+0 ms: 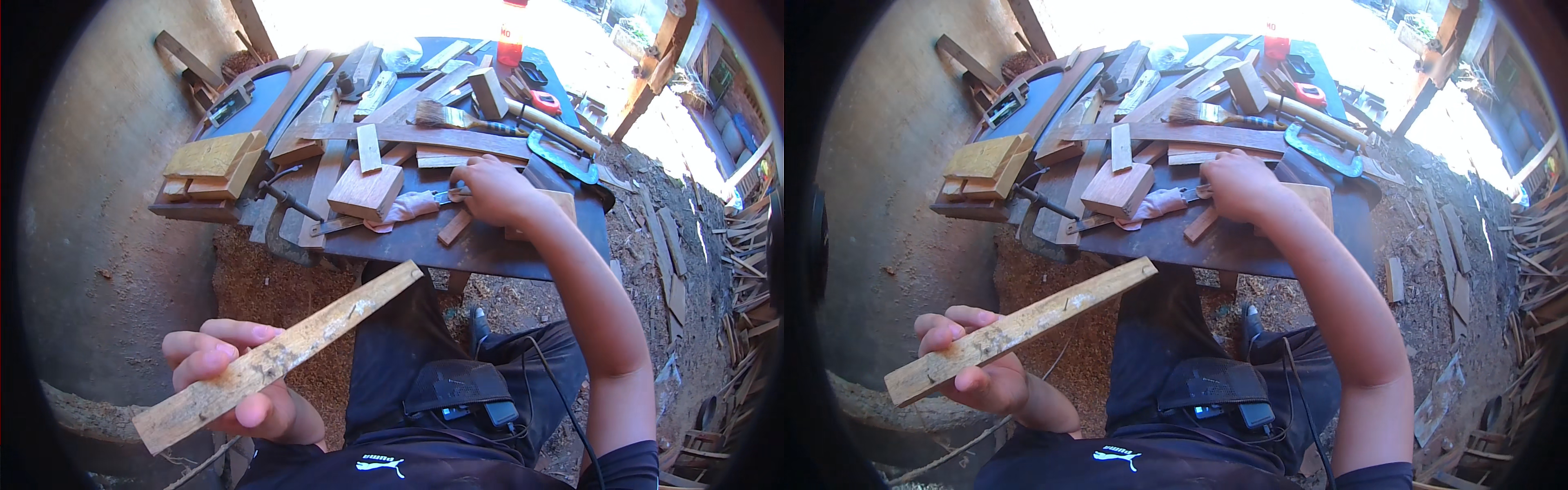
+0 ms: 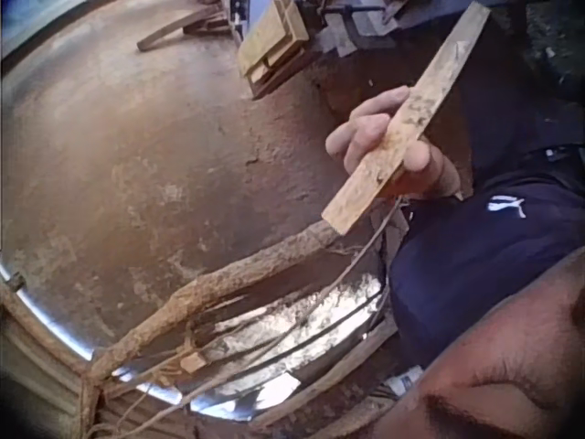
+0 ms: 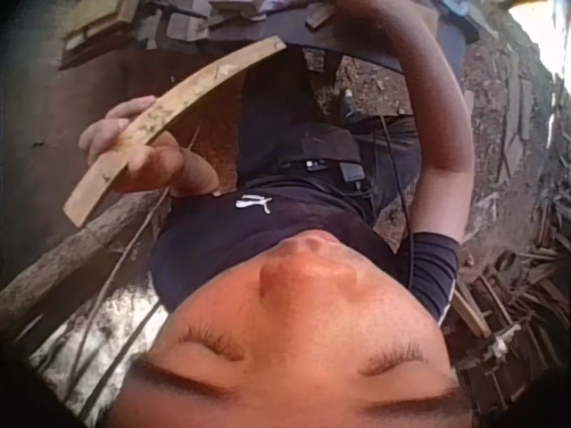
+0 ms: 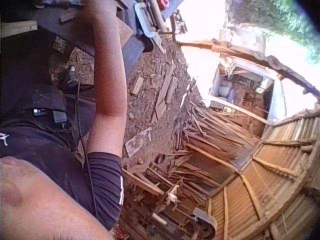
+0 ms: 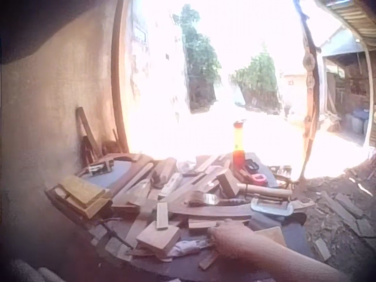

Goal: Preparing and cleaning small wooden blocks on a workbench.

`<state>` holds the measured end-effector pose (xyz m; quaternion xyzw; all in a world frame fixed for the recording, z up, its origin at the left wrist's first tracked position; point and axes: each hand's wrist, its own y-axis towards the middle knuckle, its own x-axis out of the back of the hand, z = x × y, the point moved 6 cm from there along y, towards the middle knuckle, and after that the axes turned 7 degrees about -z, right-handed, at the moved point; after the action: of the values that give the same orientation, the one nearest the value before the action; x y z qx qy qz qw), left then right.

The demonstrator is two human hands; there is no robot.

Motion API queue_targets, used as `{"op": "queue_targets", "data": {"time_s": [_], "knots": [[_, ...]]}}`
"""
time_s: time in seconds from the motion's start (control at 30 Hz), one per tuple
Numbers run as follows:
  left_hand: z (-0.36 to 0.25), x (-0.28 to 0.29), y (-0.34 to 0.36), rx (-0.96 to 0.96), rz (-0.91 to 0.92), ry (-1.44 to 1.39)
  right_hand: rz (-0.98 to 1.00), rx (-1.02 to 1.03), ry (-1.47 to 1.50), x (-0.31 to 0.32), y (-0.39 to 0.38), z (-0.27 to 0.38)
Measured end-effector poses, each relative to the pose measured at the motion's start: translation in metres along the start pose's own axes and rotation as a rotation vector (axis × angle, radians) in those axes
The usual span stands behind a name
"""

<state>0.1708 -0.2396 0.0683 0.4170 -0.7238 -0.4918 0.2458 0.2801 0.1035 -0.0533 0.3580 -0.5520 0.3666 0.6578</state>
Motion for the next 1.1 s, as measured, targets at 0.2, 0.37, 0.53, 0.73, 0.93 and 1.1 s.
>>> {"op": "queue_targets", "data": {"time_s": [0.2,0.37,0.53,0.73,0.93,1.1], "knots": [[0.03,-0.001,-0.011,0.115,-0.045,0.136,0.094,-0.093,0.18,0.036,0.001,0.0],[0.043,-0.011,-0.016,0.157,-0.059,0.121,-0.068,0.082,0.21,0.025,0.012,0.019],[0.046,-0.014,-0.02,0.167,0.001,0.129,0.086,0.141,0.105,-0.002,0.025,0.052],[0.042,-0.009,-0.019,0.075,-0.041,0.106,0.186,0.127,0.248,-0.001,0.029,0.044],[0.04,-0.022,-0.023,0.108,-0.021,0.044,0.162,0.09,-0.066,0.064,0.015,0.036],[0.044,-0.055,-0.011,0.116,-0.018,-0.085,-0.133,0.105,-0.215,0.125,-0.057,0.013]]}}
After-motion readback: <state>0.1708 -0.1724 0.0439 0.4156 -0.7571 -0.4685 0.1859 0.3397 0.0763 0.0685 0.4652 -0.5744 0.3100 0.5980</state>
